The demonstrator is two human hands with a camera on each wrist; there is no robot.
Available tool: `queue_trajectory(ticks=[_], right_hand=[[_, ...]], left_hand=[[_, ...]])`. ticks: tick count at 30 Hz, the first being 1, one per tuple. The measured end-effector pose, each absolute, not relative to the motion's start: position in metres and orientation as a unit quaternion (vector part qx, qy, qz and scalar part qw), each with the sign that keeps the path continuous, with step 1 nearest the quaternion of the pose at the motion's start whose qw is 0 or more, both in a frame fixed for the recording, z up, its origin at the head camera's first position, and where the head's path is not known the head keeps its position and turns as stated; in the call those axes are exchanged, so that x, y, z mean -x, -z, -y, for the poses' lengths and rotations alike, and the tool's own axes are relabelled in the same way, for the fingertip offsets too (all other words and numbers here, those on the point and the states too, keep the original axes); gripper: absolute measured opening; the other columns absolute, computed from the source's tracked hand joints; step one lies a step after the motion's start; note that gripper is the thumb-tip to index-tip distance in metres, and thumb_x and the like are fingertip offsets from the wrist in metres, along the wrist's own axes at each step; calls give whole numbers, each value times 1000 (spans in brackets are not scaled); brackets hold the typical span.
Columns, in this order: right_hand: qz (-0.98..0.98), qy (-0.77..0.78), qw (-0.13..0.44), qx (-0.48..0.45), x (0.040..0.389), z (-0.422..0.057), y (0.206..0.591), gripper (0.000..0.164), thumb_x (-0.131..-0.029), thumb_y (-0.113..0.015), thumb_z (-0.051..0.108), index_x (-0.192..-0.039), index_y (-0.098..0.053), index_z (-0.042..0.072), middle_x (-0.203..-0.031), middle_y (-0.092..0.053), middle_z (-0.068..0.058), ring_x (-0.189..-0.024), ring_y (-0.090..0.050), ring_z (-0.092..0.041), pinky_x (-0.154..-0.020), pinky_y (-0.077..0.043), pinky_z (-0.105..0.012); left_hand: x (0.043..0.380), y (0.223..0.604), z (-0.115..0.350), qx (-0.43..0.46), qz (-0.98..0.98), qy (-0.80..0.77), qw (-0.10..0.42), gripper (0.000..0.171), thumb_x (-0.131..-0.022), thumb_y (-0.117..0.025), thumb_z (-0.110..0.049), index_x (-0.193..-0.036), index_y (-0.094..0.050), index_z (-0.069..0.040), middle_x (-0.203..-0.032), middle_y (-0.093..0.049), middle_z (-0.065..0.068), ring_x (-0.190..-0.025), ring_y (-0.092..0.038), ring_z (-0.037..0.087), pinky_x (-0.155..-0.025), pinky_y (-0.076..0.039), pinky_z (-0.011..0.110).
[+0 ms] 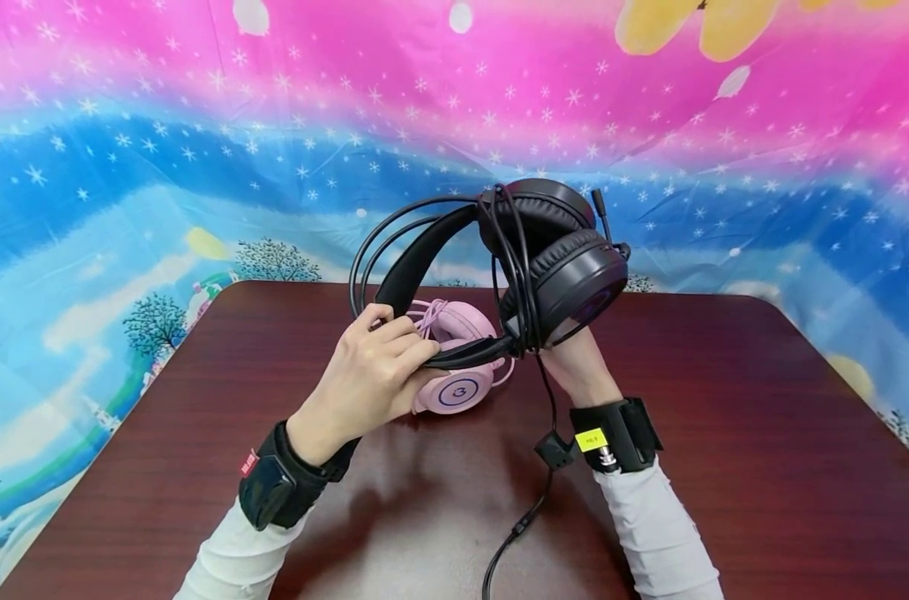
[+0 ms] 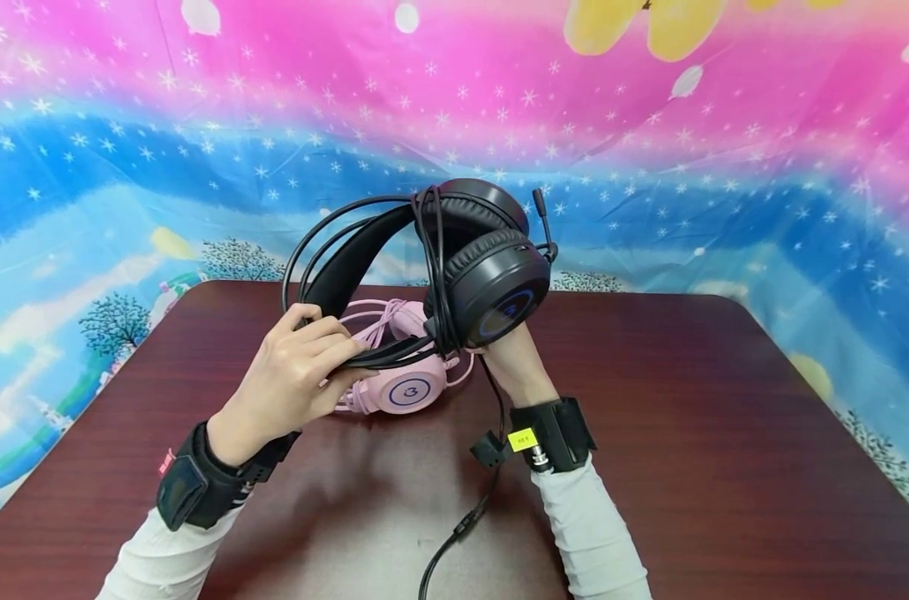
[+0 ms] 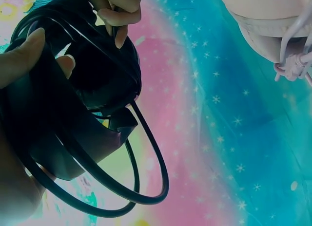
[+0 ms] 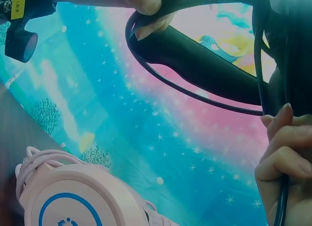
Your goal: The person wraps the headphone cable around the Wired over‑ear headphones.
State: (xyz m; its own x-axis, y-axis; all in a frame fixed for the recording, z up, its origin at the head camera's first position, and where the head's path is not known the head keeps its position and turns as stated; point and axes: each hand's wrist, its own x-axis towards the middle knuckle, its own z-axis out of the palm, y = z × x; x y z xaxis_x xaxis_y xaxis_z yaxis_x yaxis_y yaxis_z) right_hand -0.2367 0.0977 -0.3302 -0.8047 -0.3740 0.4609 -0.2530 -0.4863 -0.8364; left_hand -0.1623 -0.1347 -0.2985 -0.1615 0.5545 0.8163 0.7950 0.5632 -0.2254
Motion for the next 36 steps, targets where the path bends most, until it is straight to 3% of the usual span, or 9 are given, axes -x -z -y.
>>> queue_trajectory(ticks=[4, 9, 14, 18, 25, 28, 32, 36], right_hand=[[-547, 768, 47, 331, 237, -98, 328, 41, -88, -64, 43, -69, -39, 17, -62, -28, 2, -50, -27, -7, -56, -17, -29], [-554, 747, 64, 363, 238, -102, 325, 35, -95, -56, 38, -73, -40, 16, -63, -28, 1, -50, -27, -7, -54, -17, -28], [-544, 728, 87, 407, 238, -106, 323, 27, -101, -40, 13, -75, -41, 15, -64, -27, -2, -52, -24, -12, -54, -19, -29], [-534, 722, 119, 424, 237, -109, 322, 33, -94, -28, -8, -79, -46, 15, -66, -29, -5, -54, -25, -16, -54, -19, -30], [-586, 692, 158, 390, 227, -109, 316, 24, -97, -34, -3, -84, -53, 5, -65, -34, -4, -53, -26, -16, -55, -21, -30], [-643, 660, 139, 363, 220, -107, 309, 20, -98, -40, 2, -87, -56, -3, -64, -35, -2, -50, -24, -14, -52, -21, -29], [-733, 579, 53, 352, 210, -103, 301, 20, -96, -47, 2, -99, -61, -12, -62, -36, -2, -49, -27, -12, -48, -23, -26], [-799, 478, -52, 361, 205, -101, 299, 15, -93, -53, -1, -98, -67, -3, -62, -40, 1, -51, -33, -10, -49, -27, -26]], left_hand=[[163, 299, 135, 444, 755, 137, 463, 21, -71, -78, -6, -75, -57, -3, -64, -55, 4, -65, -50, 21, -73, -42, 43], [162, 298, 136, 442, 756, 140, 461, 22, -71, -78, -6, -75, -56, -3, -64, -54, 5, -66, -50, 21, -73, -42, 43], [163, 298, 136, 441, 755, 137, 466, 21, -72, -77, -5, -75, -56, -3, -64, -54, 5, -66, -50, 21, -73, -41, 44], [164, 299, 138, 436, 755, 130, 472, 20, -74, -74, -6, -74, -55, -2, -64, -53, 5, -65, -50, 22, -72, -41, 44], [168, 300, 141, 424, 760, 121, 478, 19, -77, -72, -7, -74, -54, -2, -63, -54, 7, -65, -51, 24, -72, -40, 46], [170, 300, 143, 419, 763, 117, 479, 18, -75, -73, -3, -74, -55, -2, -64, -55, 8, -66, -51, 25, -72, -40, 46], [172, 300, 144, 416, 766, 115, 477, 21, -71, -76, 0, -74, -55, -1, -64, -55, 9, -66, -51, 25, -70, -40, 46], [172, 302, 145, 419, 767, 120, 472, 24, -70, -78, 0, -74, -54, -1, -65, -54, 8, -66, -51, 25, -70, -39, 46]])
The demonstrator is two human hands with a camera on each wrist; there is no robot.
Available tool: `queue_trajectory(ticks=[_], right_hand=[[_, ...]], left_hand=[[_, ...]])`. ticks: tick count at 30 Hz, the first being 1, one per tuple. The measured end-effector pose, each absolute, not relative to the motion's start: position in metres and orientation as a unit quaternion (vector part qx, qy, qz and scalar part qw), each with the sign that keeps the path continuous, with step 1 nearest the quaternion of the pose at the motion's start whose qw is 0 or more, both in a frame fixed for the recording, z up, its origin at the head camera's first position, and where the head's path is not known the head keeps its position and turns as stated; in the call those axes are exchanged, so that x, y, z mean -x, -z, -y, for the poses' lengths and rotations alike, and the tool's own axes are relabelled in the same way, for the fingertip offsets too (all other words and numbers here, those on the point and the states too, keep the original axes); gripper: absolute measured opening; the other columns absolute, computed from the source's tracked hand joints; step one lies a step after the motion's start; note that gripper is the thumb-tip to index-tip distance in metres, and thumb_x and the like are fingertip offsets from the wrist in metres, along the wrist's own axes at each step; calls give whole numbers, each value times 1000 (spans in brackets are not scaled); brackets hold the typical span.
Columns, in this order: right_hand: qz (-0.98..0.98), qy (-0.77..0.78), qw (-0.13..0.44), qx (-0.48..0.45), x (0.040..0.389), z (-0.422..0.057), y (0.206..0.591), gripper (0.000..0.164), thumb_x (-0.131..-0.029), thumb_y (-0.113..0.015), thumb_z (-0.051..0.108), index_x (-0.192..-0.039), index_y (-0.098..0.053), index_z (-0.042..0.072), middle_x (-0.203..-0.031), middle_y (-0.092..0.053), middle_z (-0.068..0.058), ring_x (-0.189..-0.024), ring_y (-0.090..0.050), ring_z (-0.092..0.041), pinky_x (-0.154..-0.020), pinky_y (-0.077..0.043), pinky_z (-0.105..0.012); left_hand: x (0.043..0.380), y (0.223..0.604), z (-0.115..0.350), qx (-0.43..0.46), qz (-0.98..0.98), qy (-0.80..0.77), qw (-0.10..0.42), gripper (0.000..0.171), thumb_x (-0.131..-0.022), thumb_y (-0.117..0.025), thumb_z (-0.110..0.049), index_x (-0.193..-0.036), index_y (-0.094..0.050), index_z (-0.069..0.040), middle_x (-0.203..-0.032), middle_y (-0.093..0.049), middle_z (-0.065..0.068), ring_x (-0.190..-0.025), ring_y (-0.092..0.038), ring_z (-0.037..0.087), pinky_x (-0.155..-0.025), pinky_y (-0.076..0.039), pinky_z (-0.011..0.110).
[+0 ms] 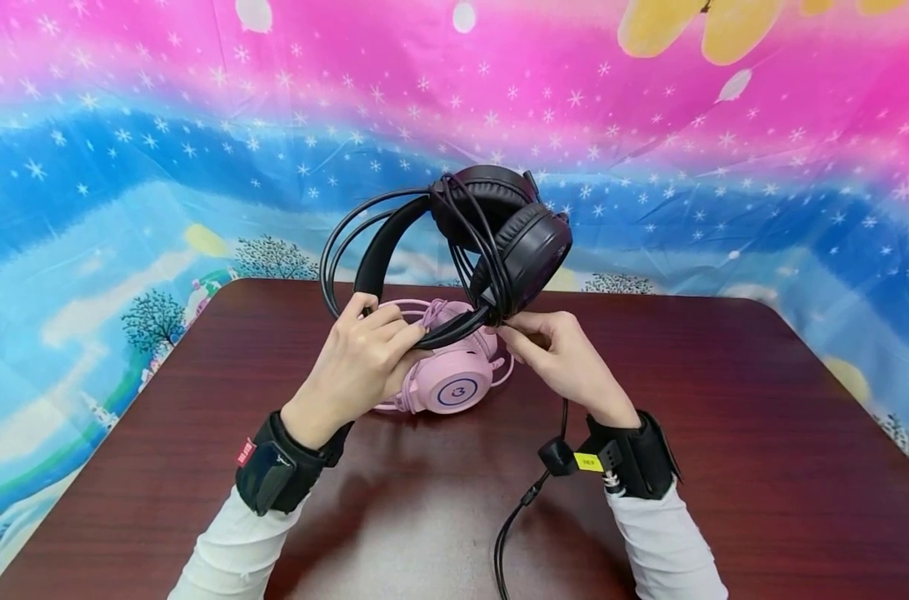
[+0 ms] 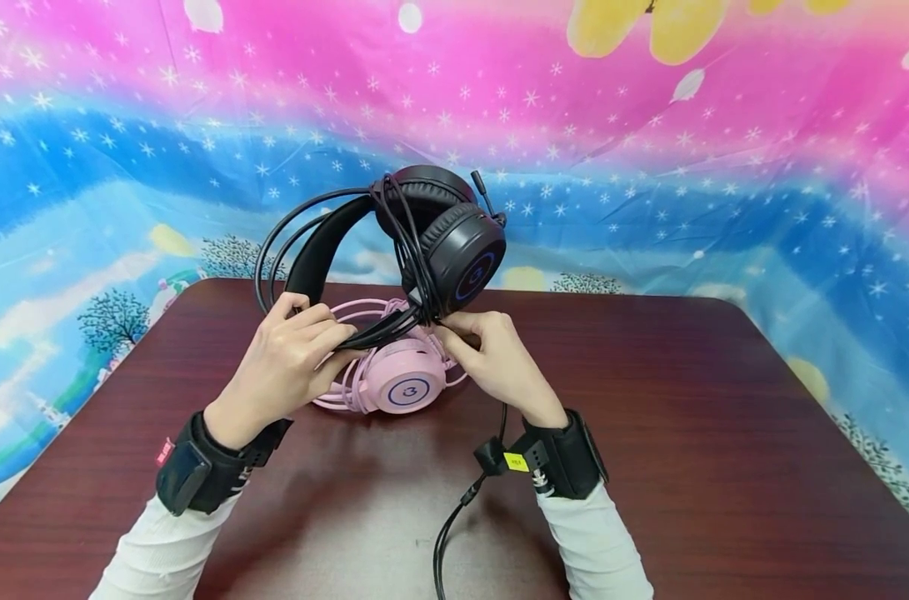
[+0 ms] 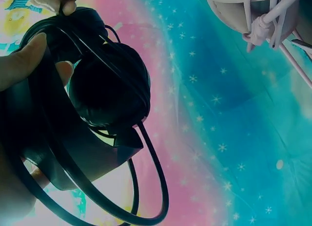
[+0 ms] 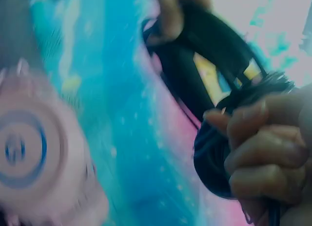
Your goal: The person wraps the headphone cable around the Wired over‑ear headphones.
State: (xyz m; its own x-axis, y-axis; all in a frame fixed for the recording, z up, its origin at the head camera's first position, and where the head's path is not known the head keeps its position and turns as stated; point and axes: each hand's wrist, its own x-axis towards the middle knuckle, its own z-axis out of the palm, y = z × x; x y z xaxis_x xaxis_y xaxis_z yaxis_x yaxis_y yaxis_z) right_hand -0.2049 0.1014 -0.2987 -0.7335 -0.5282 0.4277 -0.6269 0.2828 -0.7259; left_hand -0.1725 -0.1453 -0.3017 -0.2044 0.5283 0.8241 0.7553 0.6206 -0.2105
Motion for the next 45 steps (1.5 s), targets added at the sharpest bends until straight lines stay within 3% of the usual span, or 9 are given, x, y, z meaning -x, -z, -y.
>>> queue_trajectory(ticks=[4, 10, 21, 26, 31, 38, 42, 44, 45], right_hand=[[807, -430, 121, -387, 203, -104, 299, 18, -90, -55, -4, -96, -70, 4, -60, -39, 6, -50, -33, -11, -49, -26, -26], [788, -378, 210, -438, 199, -109, 296, 22, -86, -58, -10, -99, -71, 3, -62, -40, 9, -51, -35, -7, -49, -30, -25], [772, -343, 263, -465, 190, -120, 286, 22, -77, -70, -11, -91, -71, 5, -78, -65, 2, -58, -45, -5, -54, -36, -20], [755, -404, 213, -471, 186, -127, 280, 25, -78, -66, -14, -94, -71, 4, -76, -64, 4, -54, -44, -6, -50, -35, -20], [718, -474, 182, -476, 185, -137, 276, 32, -83, -56, -19, -106, -69, 0, -84, -68, -2, -50, -31, -5, -47, -27, -23], [704, -532, 124, -454, 182, -150, 271, 22, -85, -60, -12, -104, -69, -6, -88, -71, -10, -72, -64, -12, -59, -41, -18], [702, -548, 174, -421, 183, -151, 272, 22, -83, -60, -15, -99, -71, -4, -82, -71, -7, -46, -36, -5, -44, -23, -21], [697, -547, 206, -415, 184, -150, 273, 24, -81, -61, -18, -96, -72, -4, -75, -68, -4, -46, -21, -7, -43, -18, -24], [694, -550, 217, -412, 184, -149, 274, 24, -79, -61, -19, -95, -71, -4, -75, -68, -3, -46, -22, -7, -44, -18, -24]], left_hand=[[171, 300, 145, 422, 764, 120, 472, 22, -73, -75, -3, -75, -54, -2, -65, -53, 8, -66, -51, 25, -70, -39, 46], [167, 296, 144, 428, 763, 115, 471, 17, -77, -71, -6, -75, -55, -2, -65, -53, 7, -66, -50, 24, -73, -40, 46], [165, 295, 143, 439, 765, 94, 462, 18, -74, -74, -4, -77, -57, -1, -66, -55, 7, -67, -51, 23, -73, -40, 46], [166, 299, 142, 448, 763, 74, 460, 24, -71, -75, -3, -73, -51, -2, -64, -50, 5, -65, -48, 22, -72, -40, 43], [169, 302, 141, 459, 758, 68, 459, 21, -73, -72, -3, -72, -52, -3, -62, -49, 3, -63, -47, 21, -71, -40, 42], [171, 304, 137, 479, 754, 56, 446, 22, -70, -73, -1, -73, -51, -4, -61, -50, 1, -63, -46, 19, -71, -41, 40], [168, 304, 134, 488, 753, 61, 437, 26, -70, -75, -3, -73, -49, -5, -59, -47, 0, -62, -43, 17, -70, -40, 38], [166, 303, 133, 489, 754, 62, 434, 26, -72, -75, -5, -73, -49, -5, -59, -47, 0, -62, -42, 17, -70, -40, 38], [166, 303, 133, 490, 754, 61, 434, 26, -72, -74, -6, -73, -49, -5, -59, -48, 0, -62, -42, 17, -70, -40, 38]])
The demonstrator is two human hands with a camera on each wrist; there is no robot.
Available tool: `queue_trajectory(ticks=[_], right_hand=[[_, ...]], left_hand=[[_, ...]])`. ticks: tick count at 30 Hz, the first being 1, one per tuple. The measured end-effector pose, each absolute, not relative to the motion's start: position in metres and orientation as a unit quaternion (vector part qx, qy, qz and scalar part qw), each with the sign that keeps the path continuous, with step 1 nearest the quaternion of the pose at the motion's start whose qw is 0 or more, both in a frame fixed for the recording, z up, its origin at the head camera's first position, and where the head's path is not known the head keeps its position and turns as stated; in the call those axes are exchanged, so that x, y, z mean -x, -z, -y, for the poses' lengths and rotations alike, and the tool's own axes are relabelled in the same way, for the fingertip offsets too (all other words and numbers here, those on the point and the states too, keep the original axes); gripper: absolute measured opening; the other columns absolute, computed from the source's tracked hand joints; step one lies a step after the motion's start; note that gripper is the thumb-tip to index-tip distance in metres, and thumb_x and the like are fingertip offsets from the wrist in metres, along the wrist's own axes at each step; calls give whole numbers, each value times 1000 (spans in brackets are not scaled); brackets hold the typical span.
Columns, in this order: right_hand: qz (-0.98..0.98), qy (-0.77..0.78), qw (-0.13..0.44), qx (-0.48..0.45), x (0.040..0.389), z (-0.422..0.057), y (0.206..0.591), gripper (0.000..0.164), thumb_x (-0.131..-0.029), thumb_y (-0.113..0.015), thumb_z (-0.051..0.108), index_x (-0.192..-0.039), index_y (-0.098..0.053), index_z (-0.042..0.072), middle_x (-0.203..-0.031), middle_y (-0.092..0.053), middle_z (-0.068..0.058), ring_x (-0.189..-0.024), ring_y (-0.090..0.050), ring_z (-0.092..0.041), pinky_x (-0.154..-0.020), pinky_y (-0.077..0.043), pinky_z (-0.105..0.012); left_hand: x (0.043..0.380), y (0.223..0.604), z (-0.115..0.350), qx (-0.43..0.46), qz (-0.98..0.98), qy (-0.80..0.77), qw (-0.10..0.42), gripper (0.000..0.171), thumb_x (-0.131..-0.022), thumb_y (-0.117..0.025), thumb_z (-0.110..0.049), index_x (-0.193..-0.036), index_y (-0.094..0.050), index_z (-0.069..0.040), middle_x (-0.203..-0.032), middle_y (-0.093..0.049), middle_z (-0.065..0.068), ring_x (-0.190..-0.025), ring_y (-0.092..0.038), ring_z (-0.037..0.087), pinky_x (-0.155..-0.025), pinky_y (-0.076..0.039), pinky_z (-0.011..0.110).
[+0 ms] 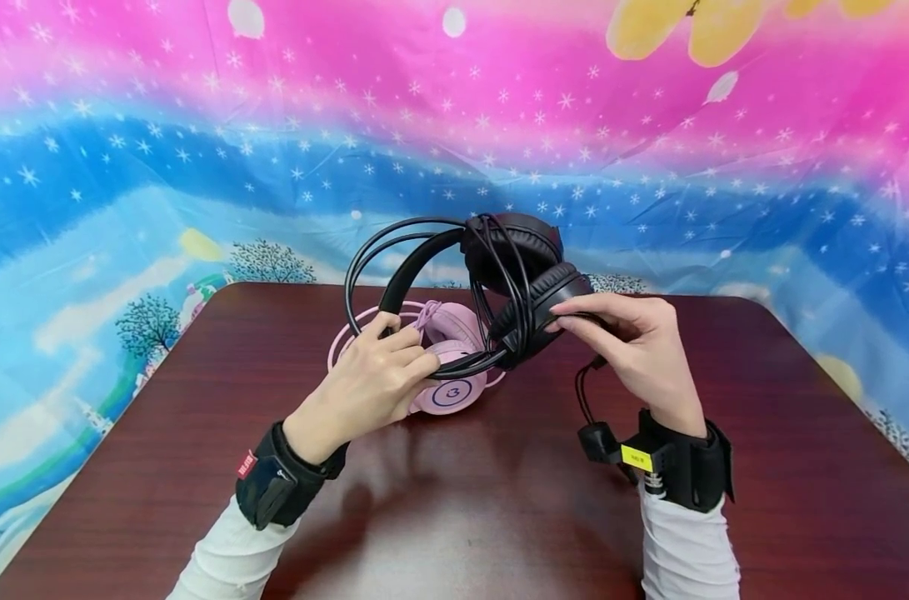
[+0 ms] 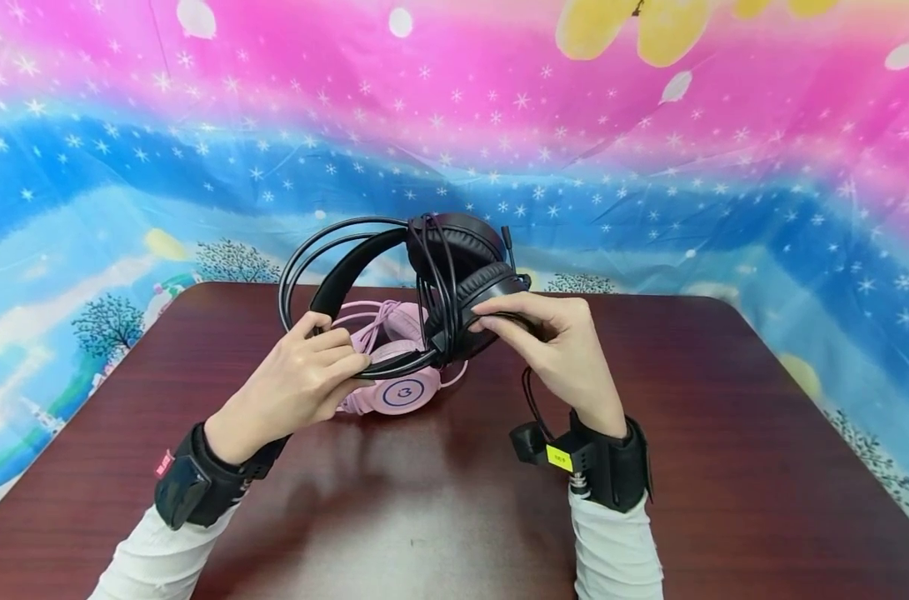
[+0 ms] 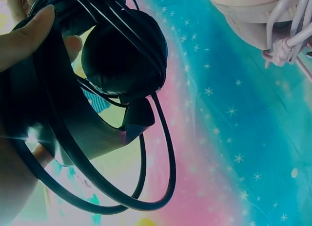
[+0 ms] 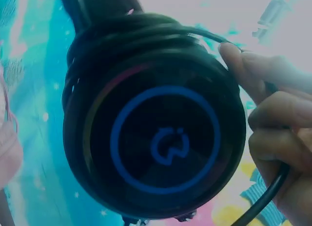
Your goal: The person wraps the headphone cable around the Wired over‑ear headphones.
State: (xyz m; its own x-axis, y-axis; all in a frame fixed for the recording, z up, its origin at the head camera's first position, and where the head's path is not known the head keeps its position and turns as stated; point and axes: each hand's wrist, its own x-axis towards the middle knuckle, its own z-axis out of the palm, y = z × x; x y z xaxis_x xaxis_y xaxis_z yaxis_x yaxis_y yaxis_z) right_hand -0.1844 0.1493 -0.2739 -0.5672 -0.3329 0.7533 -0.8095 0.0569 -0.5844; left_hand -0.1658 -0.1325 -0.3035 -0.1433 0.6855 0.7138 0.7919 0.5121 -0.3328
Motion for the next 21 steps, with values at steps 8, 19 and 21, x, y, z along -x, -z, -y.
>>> queue_trajectory(ticks=[8, 19, 21], right_hand=[[644, -619, 223, -391, 185, -153, 276, 15, -75, -68, -18, -86, -69, -9, -75, -66, -9, -54, -38, -9, -53, -29, -21], [714, -536, 71, -444, 220, -178, 247, 16, -81, -65, -13, -93, -72, -5, -73, -57, -7, -55, -36, -14, -50, -28, -25], [720, -529, 42, -447, 226, -180, 240, 18, -83, -64, -11, -97, -72, -4, -74, -56, -7, -53, -34, -16, -50, -28, -27]], left_hand=[[162, 304, 125, 513, 742, 53, 428, 19, -83, -53, 2, -69, -44, -6, -56, -45, 0, -63, -46, 17, -71, -41, 38], [155, 301, 120, 514, 751, 39, 414, 17, -79, -46, 4, -67, -43, -8, -55, -42, -1, -64, -45, 17, -74, -40, 37], [154, 299, 121, 516, 751, 38, 410, 17, -76, -51, 5, -68, -43, -8, -56, -42, -1, -65, -45, 17, -74, -39, 37]])
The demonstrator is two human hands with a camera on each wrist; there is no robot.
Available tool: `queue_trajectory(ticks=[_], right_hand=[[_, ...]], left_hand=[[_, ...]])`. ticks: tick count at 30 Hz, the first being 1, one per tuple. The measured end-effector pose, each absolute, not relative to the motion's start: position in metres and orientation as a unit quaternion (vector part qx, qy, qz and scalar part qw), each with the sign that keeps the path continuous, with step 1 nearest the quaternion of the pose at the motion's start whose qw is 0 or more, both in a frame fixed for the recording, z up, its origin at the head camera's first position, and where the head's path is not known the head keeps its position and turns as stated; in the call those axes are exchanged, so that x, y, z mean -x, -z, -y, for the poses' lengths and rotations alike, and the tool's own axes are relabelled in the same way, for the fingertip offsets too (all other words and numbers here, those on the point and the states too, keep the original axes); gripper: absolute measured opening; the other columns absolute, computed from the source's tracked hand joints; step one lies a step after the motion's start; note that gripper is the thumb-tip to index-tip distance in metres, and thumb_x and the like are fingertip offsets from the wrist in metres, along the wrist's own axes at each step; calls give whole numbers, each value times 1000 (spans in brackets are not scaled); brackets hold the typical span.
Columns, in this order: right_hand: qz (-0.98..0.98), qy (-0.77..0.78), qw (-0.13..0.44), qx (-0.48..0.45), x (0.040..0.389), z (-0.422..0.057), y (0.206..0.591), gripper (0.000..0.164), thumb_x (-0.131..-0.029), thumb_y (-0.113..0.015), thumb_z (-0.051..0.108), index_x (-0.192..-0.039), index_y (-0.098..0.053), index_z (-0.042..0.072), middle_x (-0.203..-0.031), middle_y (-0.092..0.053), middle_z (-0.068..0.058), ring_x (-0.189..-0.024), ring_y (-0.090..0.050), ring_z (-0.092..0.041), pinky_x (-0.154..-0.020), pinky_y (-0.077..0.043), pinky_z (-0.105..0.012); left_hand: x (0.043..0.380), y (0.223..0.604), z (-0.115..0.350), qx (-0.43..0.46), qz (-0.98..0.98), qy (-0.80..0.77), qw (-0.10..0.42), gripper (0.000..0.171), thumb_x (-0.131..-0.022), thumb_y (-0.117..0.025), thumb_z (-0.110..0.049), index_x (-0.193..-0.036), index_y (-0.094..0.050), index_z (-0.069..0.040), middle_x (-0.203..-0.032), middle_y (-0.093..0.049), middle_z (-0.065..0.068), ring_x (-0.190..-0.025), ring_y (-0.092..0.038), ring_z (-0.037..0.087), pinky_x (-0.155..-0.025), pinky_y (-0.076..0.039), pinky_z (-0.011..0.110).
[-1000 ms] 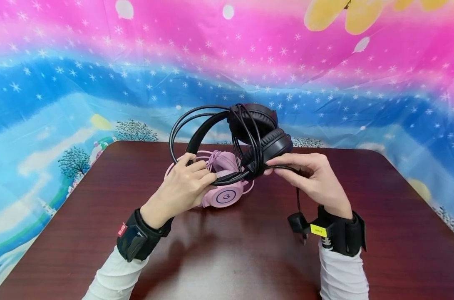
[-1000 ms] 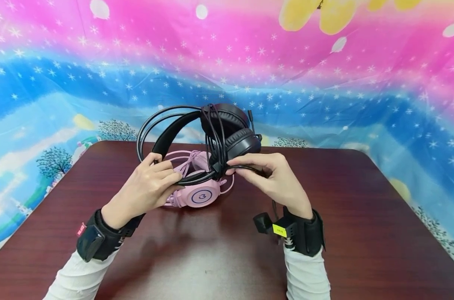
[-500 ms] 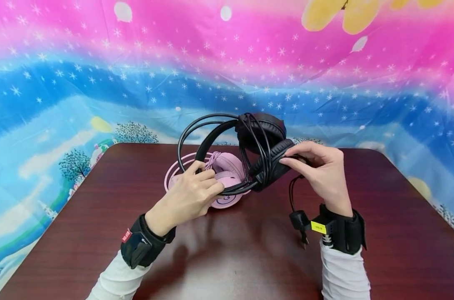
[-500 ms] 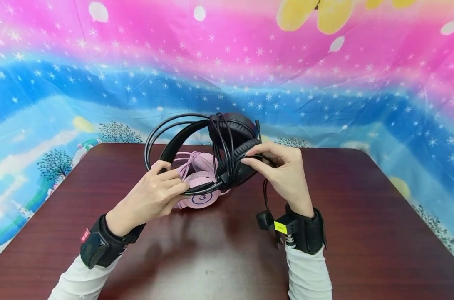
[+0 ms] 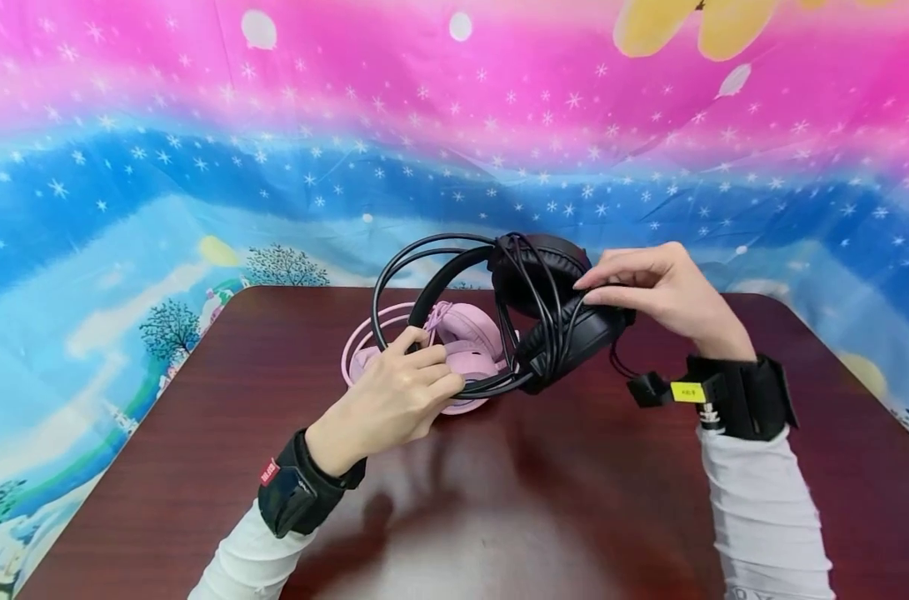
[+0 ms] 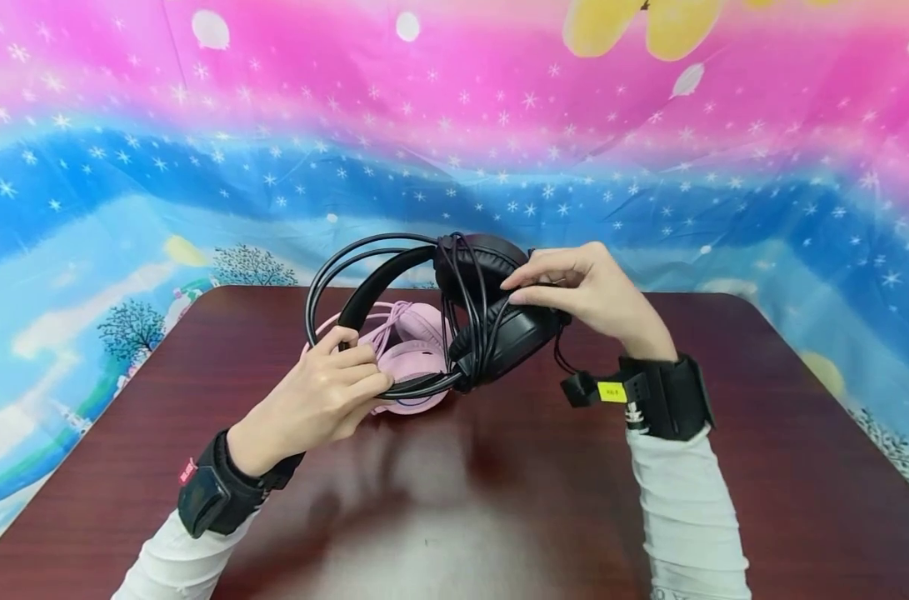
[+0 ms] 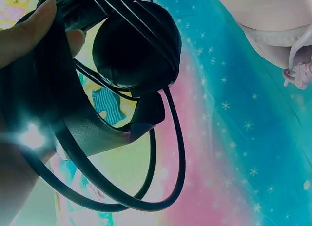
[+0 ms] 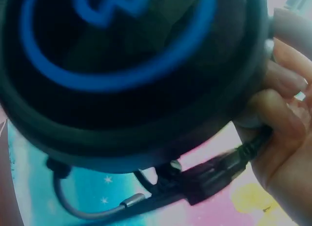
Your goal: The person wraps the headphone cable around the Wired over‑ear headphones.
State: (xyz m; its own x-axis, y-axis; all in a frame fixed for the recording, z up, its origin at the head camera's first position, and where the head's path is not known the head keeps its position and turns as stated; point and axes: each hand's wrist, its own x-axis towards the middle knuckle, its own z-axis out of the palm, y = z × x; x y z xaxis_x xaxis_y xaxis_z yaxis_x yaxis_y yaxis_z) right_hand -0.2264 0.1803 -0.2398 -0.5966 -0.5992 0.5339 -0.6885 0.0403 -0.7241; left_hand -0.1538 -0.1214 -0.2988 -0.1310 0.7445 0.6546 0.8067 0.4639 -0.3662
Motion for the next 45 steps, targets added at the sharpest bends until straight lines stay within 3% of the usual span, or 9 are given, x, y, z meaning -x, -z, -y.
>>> queue_trajectory(ticks=[4, 9, 19, 23, 27, 34, 39, 43, 45], right_hand=[[732, -524, 7, -435, 233, -184, 230, 16, -85, -65, -7, -99, -71, -4, -78, -59, -10, -52, -42, -17, -52, -39, -24], [753, -500, -17, -428, 237, -183, 222, 9, -82, -69, -6, -90, -71, -3, -79, -67, -10, -62, -59, -15, -57, -47, -25], [782, -423, -25, -457, 237, -176, 200, 12, -84, -68, -2, -95, -72, 1, -83, -65, -12, -67, -52, -20, -66, -42, -26], [787, -433, -52, -438, 243, -177, 200, 10, -83, -69, -4, -90, -71, 2, -71, -64, -9, -57, -47, -19, -57, -40, -27], [772, -456, -86, -434, 254, -185, 205, 12, -83, -66, -7, -91, -70, 2, -62, -56, -9, -49, -36, -19, -46, -32, -32], [661, -556, -173, -474, 270, -210, 218, 31, -87, -47, -21, -106, -66, -5, -71, -60, -11, -52, -41, -21, -46, -32, -31], [704, -527, -169, -444, 270, -216, 220, 22, -86, -53, -16, -91, -68, -1, -65, -56, -7, -48, -33, -20, -43, -22, -34], [671, -569, -157, -448, 272, -220, 227, 25, -87, -52, -17, -95, -69, -1, -74, -62, -6, -56, -48, -12, -46, -37, -22], [592, -619, -181, -483, 277, -225, 235, 32, -86, -46, -21, -105, -67, -6, -91, -66, -12, -73, -58, -13, -59, -47, -18]], left_hand=[[153, 298, 121, 525, 747, 41, 406, 20, -78, -59, 2, -69, -44, -9, -56, -42, -1, -65, -45, 16, -75, -39, 37], [151, 298, 120, 534, 742, 46, 402, 26, -78, -72, -10, -71, -47, -9, -59, -45, -2, -66, -45, 15, -77, -40, 36], [152, 299, 117, 555, 724, 54, 406, 24, -85, -65, -14, -71, -46, -8, -58, -43, -2, -65, -44, 14, -76, -40, 34], [151, 298, 116, 557, 723, 56, 406, 23, -86, -63, -13, -71, -47, -8, -59, -44, -1, -65, -44, 14, -76, -40, 35], [150, 298, 117, 564, 718, 66, 402, 25, -80, -70, -13, -71, -48, -9, -61, -45, -2, -63, -44, 14, -77, -40, 34], [145, 299, 117, 579, 712, 89, 387, 28, -76, -76, -15, -73, -49, -9, -61, -46, -3, -63, -45, 12, -78, -40, 36], [141, 298, 116, 595, 704, 112, 372, 28, -75, -77, -15, -73, -49, -10, -62, -43, -3, -62, -45, 11, -78, -40, 34], [138, 297, 115, 601, 700, 120, 365, 27, -77, -76, -16, -74, -50, -10, -62, -41, -3, -61, -44, 11, -79, -40, 34], [136, 296, 115, 603, 700, 129, 360, 25, -78, -75, -17, -75, -51, -10, -63, -41, -3, -62, -44, 11, -79, -40, 34]])
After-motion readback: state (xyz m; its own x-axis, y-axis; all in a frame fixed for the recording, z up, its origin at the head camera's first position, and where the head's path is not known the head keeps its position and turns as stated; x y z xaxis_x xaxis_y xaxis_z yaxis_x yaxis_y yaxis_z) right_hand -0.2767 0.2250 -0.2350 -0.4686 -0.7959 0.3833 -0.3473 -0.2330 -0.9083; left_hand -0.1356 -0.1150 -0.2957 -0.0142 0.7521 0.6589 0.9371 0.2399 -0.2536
